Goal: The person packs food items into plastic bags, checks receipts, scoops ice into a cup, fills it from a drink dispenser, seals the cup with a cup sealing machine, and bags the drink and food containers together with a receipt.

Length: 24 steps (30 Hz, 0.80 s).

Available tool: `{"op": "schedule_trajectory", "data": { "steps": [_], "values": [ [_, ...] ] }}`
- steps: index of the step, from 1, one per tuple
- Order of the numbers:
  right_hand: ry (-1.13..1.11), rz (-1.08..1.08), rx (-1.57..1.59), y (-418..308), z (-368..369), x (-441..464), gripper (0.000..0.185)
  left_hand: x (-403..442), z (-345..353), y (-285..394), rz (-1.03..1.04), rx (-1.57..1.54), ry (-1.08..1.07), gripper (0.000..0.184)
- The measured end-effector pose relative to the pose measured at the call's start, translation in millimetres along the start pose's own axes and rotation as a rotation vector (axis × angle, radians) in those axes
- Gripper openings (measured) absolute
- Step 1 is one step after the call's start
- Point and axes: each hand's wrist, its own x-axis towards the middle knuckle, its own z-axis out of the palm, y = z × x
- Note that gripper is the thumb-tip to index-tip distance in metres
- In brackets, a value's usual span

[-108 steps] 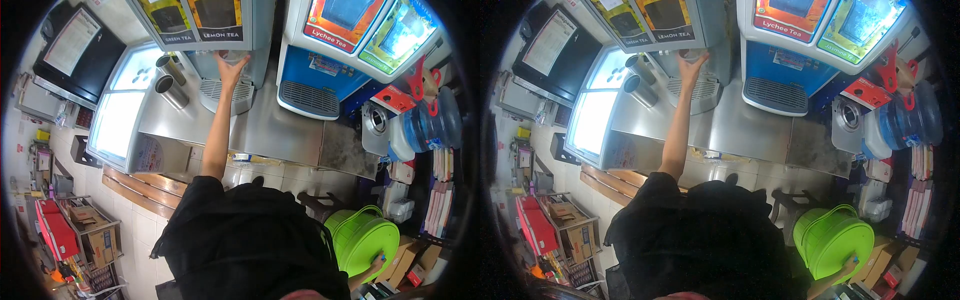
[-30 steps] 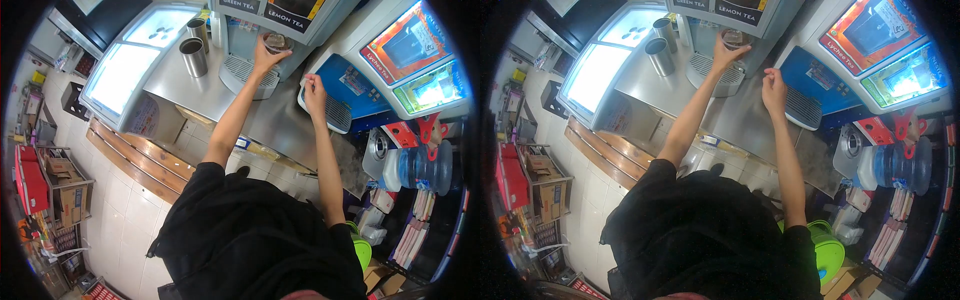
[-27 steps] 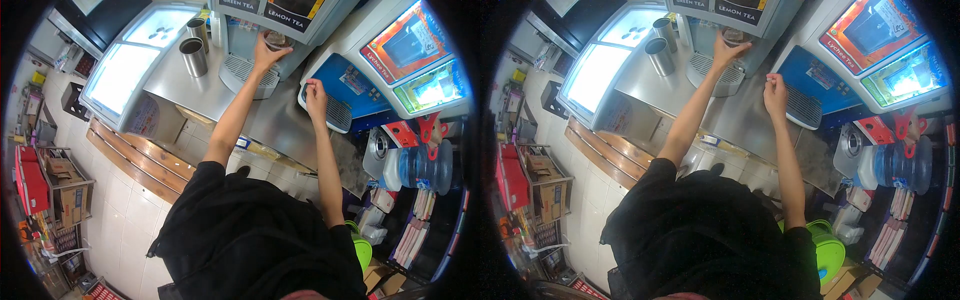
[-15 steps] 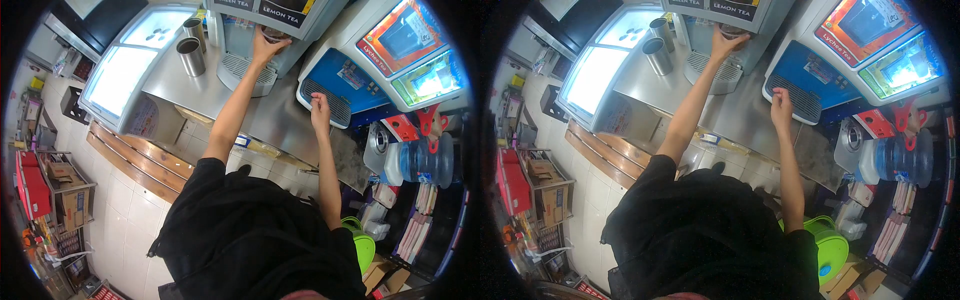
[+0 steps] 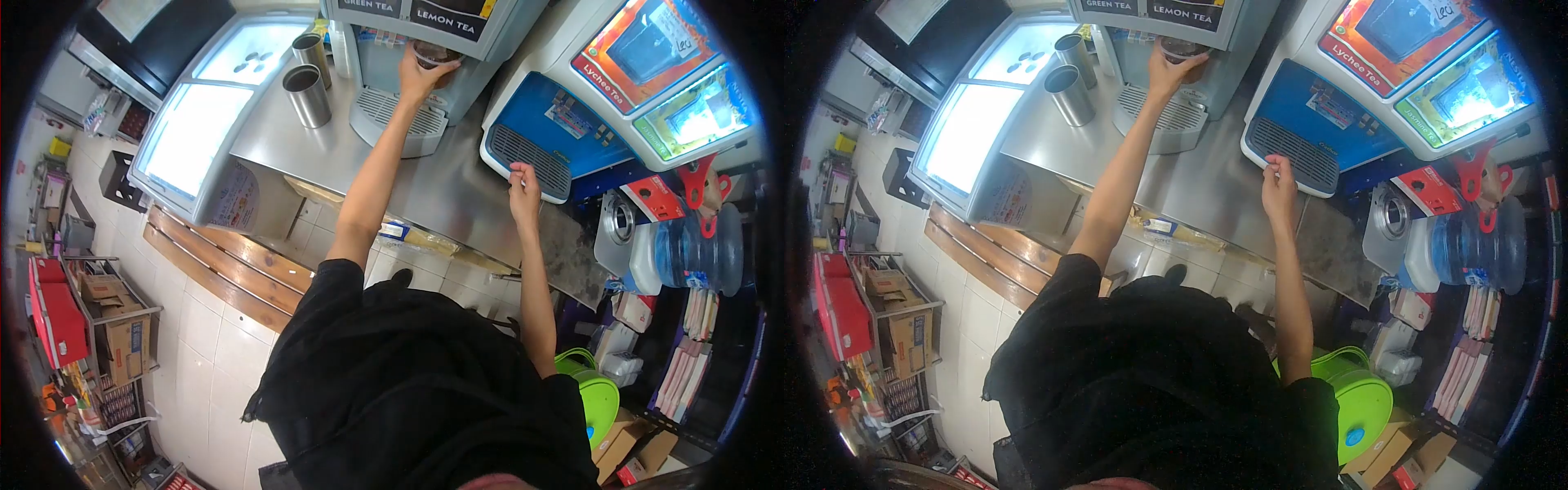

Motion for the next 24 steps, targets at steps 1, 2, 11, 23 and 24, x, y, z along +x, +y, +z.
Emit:
{"op": "schedule_trajectory", "data": {
  "steps": [1, 2, 11, 23, 24],
  "values": [
    [-0.002, 0.006, 0.002, 0, 0, -1, 0.016, 0, 0, -2, 0.021, 0.004, 0.022, 0.069],
    [-0.004, 0.011, 0.004, 1, 0, -2, 0.016, 0, 0, -4, 0.021, 0.033, 0.02, 0.07],
    [-0.059, 0.019, 0.029, 16, -1, -11, 0.016, 2, -9, -3, 0.036, -0.013, -0.023, 0.079],
    [-0.085, 0.073, 0.098, 17, -2, -30, 0.018, -19, -35, 15, -0.014, 0.122, 0.003, 0.076],
    [-0.086, 0.095, 0.093, 15, -2, -33, 0.019, -21, -36, 15, -0.025, 0.13, 0.004, 0.076]
  ]
}}
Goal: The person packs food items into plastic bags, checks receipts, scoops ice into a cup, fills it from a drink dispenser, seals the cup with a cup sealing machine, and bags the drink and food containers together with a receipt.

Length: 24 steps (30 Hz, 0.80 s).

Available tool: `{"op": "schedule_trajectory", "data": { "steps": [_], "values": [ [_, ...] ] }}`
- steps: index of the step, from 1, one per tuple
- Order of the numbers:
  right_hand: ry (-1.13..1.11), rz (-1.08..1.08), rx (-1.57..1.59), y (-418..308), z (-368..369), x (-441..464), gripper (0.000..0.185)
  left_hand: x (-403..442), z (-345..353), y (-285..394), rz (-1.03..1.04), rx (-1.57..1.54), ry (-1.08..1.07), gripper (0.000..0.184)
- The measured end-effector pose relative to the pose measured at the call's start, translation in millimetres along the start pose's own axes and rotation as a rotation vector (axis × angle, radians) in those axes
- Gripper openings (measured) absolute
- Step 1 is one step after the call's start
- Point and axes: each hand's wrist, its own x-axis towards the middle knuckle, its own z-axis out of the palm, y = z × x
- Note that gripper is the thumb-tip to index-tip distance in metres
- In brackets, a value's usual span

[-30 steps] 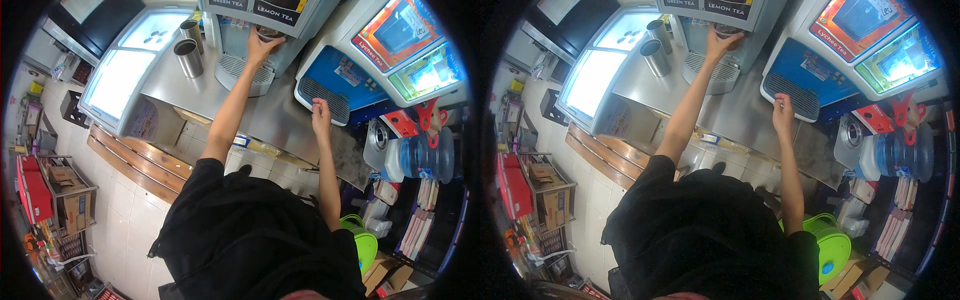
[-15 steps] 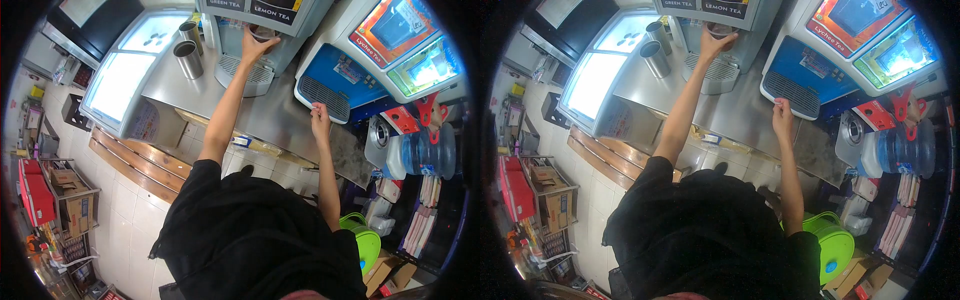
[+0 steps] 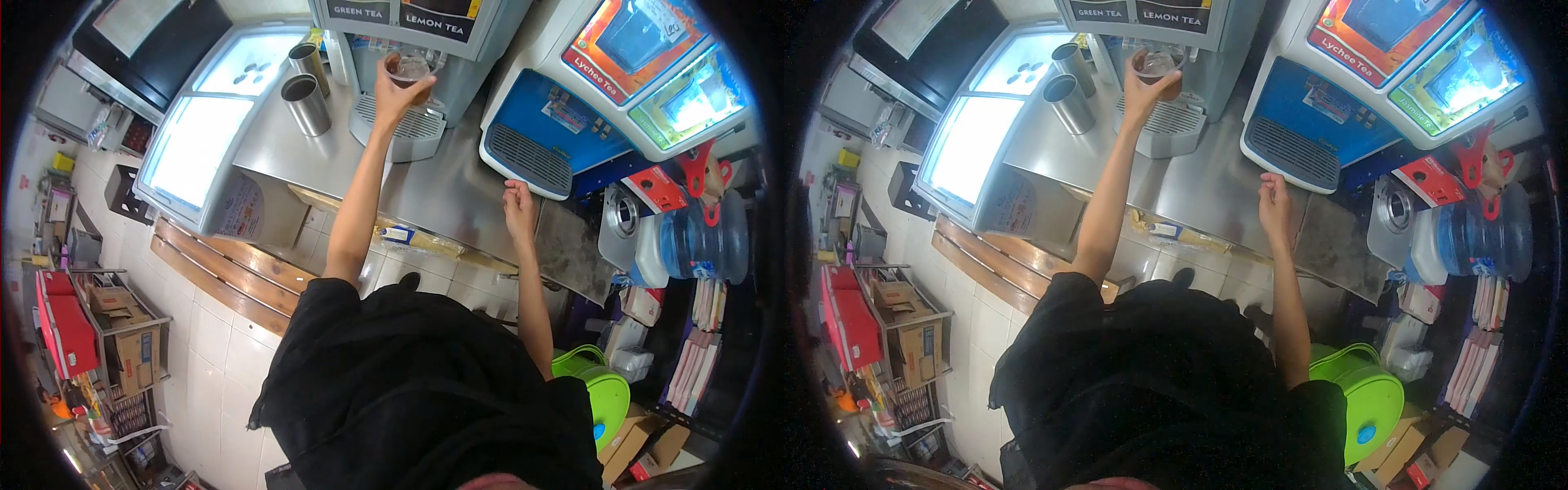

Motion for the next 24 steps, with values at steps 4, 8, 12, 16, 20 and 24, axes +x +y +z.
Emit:
{"op": "schedule_trajectory", "data": {
  "steps": [4, 8, 12, 16, 20, 24],
  "values": [
    [0.003, -0.008, 0.027, 14, 2, 0, 0.02, -2, -4, 4, -0.057, -0.025, -0.049, 0.08],
    [0.012, 0.007, 0.023, 20, 1, -5, 0.021, -5, -6, 14, -0.06, -0.025, -0.082, 0.082],
    [0.022, 0.018, 0.017, 21, -1, -8, 0.021, -7, -6, 10, -0.048, -0.059, -0.11, 0.085],
    [0.033, 0.012, -0.047, 22, -2, -13, 0.021, -7, -9, 16, -0.071, 0.012, -0.15, 0.087],
    [0.022, 0.002, -0.02, 20, -3, -13, 0.02, -5, -6, 8, -0.091, -0.024, -0.131, 0.087],
    [0.01, 0.024, -0.025, 22, -2, -13, 0.02, 1, 5, -3, -0.129, -0.029, -0.145, 0.087]
  ]
}}
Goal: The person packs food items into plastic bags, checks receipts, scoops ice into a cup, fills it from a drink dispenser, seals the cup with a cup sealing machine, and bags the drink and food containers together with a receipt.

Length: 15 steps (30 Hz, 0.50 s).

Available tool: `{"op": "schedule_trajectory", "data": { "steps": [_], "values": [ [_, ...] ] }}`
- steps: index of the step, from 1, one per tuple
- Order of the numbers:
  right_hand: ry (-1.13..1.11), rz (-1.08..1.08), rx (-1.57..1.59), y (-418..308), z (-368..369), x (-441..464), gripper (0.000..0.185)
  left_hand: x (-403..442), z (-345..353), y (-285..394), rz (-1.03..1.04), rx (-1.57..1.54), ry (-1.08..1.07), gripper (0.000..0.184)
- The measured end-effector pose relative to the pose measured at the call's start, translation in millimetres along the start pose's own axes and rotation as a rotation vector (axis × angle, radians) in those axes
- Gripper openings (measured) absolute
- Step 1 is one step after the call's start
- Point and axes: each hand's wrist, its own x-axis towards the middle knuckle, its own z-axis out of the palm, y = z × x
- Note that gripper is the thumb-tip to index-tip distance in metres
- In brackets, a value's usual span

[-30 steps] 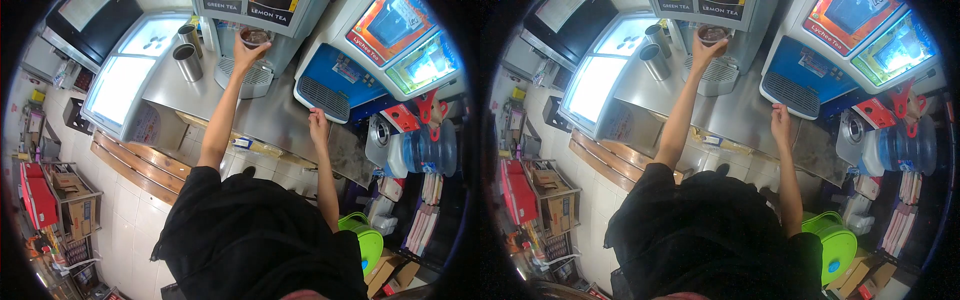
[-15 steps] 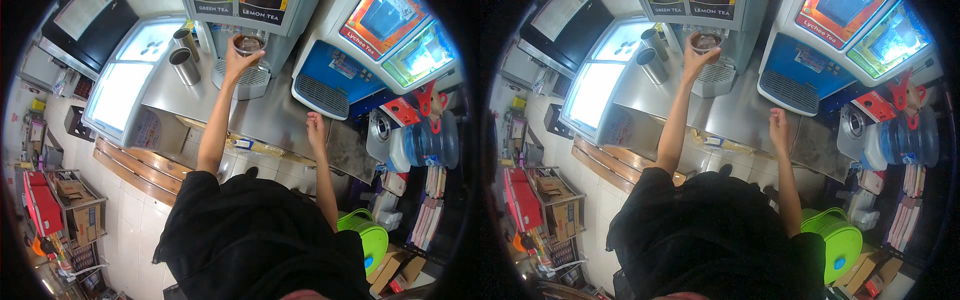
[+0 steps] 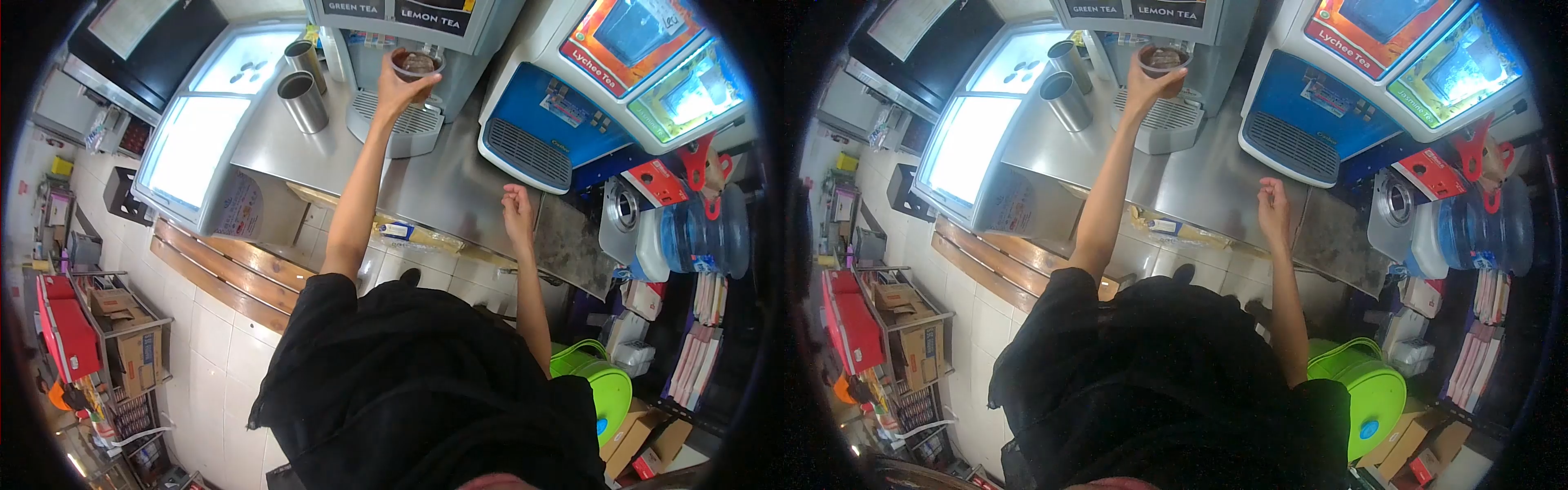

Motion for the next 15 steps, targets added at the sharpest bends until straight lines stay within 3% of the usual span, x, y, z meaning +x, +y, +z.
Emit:
{"op": "schedule_trajectory", "data": {
  "steps": [10, 12, 15],
  "values": [
    [-0.022, -0.015, 0.042, 2, -2, -3, 0.02, 31, 25, -32, 0.109, -0.135, -0.002, 0.089],
    [-0.016, 0.026, 0.035, 3, -4, -5, 0.02, 33, 26, -38, 0.097, -0.172, -0.029, 0.083],
    [0.004, -0.09, 0.018, 10, -2, -6, 0.019, 31, 26, -39, 0.125, -0.115, -0.007, 0.076]
  ]
}}
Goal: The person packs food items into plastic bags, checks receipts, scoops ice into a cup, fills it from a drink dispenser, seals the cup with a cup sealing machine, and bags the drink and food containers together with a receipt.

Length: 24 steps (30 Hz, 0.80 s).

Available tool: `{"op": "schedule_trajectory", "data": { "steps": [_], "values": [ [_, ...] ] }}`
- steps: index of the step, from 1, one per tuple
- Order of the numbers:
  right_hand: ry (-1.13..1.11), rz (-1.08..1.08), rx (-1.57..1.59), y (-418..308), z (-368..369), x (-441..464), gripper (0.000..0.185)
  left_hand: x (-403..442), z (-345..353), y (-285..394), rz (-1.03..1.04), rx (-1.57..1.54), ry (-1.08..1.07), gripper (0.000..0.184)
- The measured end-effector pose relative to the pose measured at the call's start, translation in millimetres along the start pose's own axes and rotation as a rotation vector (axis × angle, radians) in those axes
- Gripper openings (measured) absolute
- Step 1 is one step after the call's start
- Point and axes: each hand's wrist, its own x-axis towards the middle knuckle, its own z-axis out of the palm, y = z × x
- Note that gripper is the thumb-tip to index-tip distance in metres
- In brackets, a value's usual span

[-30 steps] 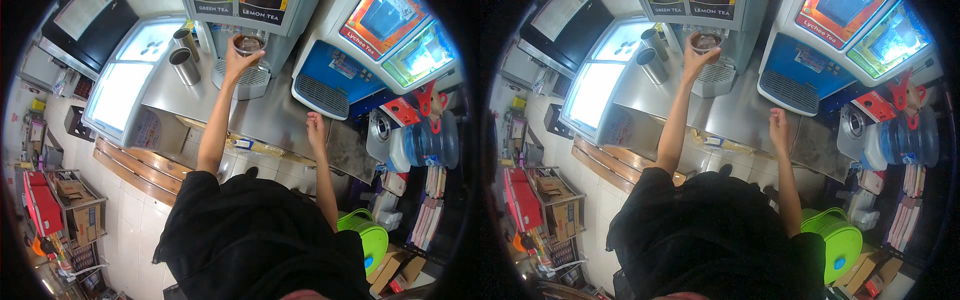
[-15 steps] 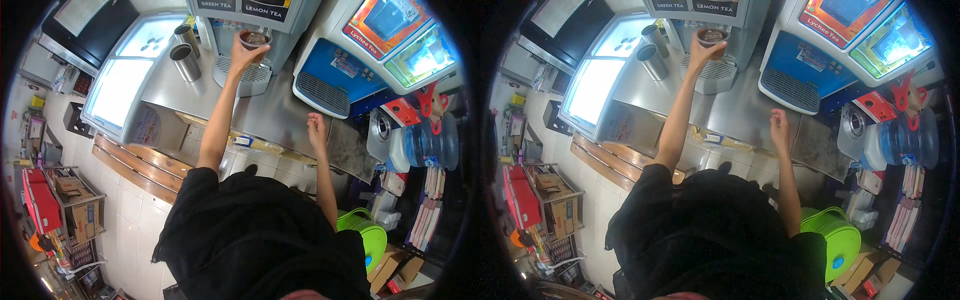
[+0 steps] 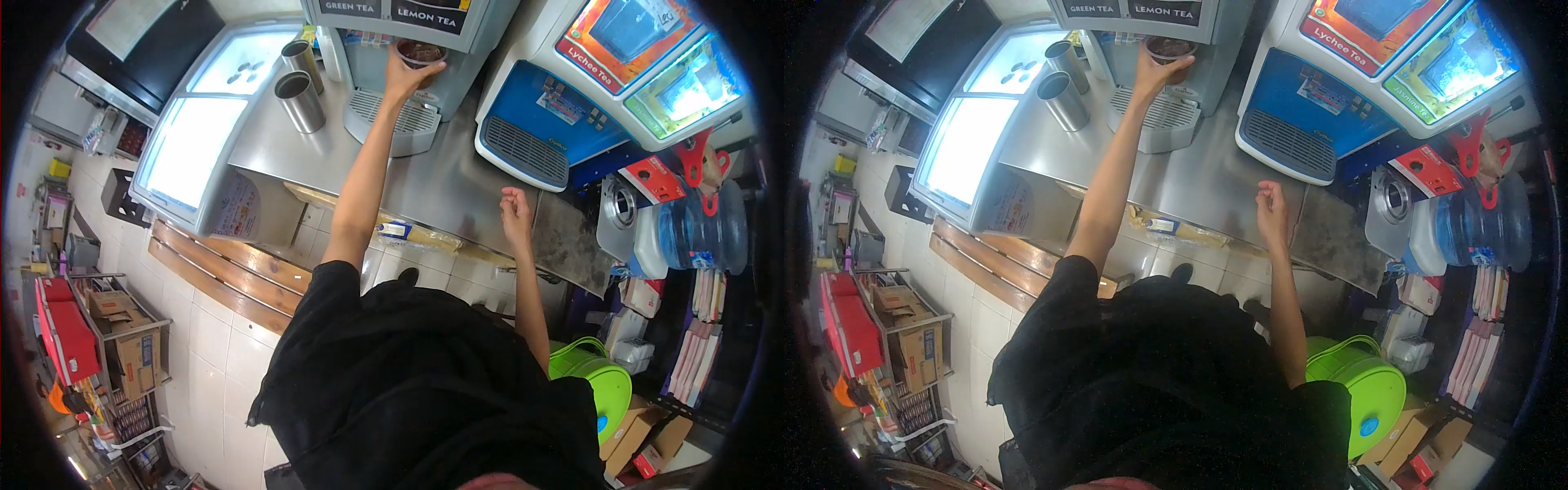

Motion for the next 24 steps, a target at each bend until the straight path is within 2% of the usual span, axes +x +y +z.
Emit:
{"op": "schedule_trajectory", "data": {
  "steps": [4, 9, 12, 16, 18, 21, 24],
  "values": [
    [-0.015, -0.017, 0.003, 1, -1, -2, 0.018, -7, -5, 12, 0.04, 0.019, -0.024, 0.073],
    [-0.062, 0.036, 0.019, -29, -7, -3, 0.021, -45, -11, 67, -0.104, -0.016, -0.023, 0.079],
    [-0.115, -0.106, 0.015, -99, -15, -2, 0.025, -69, -8, 94, -0.154, -0.038, -0.072, 0.077],
    [0.023, -0.587, -0.299, -183, -24, 10, 0.038, -97, 6, 128, -0.15, -0.036, -0.211, 0.076],
    [0.109, -0.711, -0.232, -203, -23, 13, 0.046, -109, 20, 138, -0.117, -0.105, -0.271, 0.075],
    [0.08, -0.714, -0.677, -211, -35, -5, 0.058, -127, 44, 146, -0.207, -0.275, -0.359, 0.079],
    [0.148, -0.629, -0.564, -197, -57, -18, 0.069, -138, 79, 173, -0.321, -0.304, -0.441, 0.08]
  ]
}}
